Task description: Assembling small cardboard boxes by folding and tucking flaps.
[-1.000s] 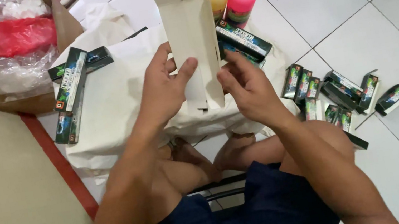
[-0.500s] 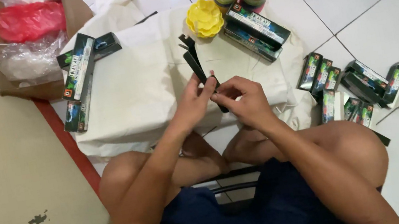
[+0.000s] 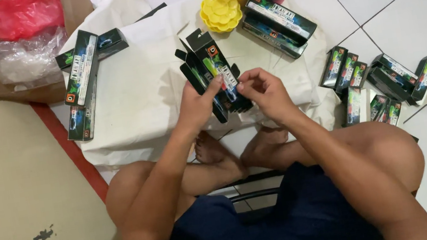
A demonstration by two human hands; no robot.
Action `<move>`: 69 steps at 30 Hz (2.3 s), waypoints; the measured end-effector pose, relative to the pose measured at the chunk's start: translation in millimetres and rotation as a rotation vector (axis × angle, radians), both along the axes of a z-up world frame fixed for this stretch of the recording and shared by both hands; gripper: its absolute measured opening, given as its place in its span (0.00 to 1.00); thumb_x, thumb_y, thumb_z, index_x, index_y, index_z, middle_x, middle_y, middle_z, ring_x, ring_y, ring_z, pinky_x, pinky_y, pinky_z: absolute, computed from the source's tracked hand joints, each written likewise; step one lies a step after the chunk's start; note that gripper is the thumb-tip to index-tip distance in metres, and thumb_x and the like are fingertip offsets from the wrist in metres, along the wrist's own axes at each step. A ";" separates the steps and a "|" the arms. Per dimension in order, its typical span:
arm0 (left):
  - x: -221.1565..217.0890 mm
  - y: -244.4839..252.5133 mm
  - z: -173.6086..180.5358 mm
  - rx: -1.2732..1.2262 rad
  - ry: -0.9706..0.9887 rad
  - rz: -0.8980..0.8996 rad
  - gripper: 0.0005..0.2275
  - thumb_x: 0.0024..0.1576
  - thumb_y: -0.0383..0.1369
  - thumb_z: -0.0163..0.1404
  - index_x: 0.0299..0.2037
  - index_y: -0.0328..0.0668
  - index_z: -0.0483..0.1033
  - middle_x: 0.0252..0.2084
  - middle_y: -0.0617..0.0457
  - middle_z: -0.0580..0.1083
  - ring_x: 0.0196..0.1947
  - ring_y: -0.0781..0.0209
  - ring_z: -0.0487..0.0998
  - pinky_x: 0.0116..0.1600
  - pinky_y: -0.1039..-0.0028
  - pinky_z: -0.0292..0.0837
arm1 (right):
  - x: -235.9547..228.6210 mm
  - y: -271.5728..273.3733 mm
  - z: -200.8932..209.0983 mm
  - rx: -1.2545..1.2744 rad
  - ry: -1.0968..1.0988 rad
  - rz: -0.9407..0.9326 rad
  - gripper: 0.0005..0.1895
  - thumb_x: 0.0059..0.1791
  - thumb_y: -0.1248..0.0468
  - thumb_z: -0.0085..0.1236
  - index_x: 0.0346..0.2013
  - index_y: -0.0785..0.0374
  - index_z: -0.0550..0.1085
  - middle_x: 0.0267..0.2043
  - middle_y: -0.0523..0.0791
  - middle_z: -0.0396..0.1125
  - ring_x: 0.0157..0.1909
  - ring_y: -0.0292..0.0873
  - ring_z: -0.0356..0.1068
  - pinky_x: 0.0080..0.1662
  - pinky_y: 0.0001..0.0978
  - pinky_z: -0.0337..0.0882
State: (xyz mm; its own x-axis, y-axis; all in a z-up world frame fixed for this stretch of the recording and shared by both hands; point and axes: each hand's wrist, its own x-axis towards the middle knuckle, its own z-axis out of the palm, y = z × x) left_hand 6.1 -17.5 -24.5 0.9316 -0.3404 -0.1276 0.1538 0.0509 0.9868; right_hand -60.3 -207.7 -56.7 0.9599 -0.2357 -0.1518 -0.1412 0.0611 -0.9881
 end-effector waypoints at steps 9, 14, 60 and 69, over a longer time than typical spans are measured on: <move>8.2 8.7 36.1 -0.047 0.065 0.144 0.08 0.57 0.36 0.62 0.34 0.42 0.80 0.27 0.57 0.76 0.30 0.70 0.76 0.40 0.76 0.74 | 8.6 -39.0 -25.1 0.117 -0.102 -0.194 0.15 0.55 0.68 0.62 0.55 0.63 0.68 0.35 0.41 0.72 0.35 0.32 0.74 0.40 0.22 0.78; 1.8 3.2 61.5 -0.161 0.147 0.196 0.07 0.55 0.32 0.62 0.37 0.39 0.80 0.29 0.56 0.77 0.30 0.68 0.78 0.40 0.72 0.77 | 9.3 -39.0 -32.6 0.153 -0.065 -0.226 0.15 0.53 0.68 0.63 0.53 0.63 0.70 0.33 0.42 0.72 0.32 0.34 0.75 0.36 0.24 0.81; 9.6 0.9 -90.4 1.161 -0.939 -0.446 0.10 0.62 0.41 0.47 0.44 0.62 0.84 0.50 0.55 0.78 0.53 0.45 0.80 0.52 0.54 0.74 | -6.4 -10.4 -37.3 -1.414 -0.211 0.291 0.12 0.48 0.60 0.57 0.46 0.46 0.78 0.44 0.41 0.67 0.51 0.51 0.69 0.54 0.50 0.64; 8.7 -3.0 -66.1 1.128 -0.828 -0.468 0.12 0.62 0.39 0.43 0.51 0.55 0.79 0.48 0.53 0.78 0.54 0.46 0.79 0.56 0.53 0.70 | -3.2 -16.8 -39.7 -1.396 -0.191 0.320 0.10 0.50 0.57 0.56 0.46 0.45 0.76 0.43 0.39 0.66 0.51 0.49 0.69 0.56 0.51 0.61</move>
State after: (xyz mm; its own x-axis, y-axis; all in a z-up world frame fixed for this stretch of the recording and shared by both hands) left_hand 14.8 -20.5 -90.5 0.7050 -0.7089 -0.0214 -0.6758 -0.6806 0.2830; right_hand -63.6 -224.5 -96.3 0.9778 0.1432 0.1530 0.1748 -0.9601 -0.2183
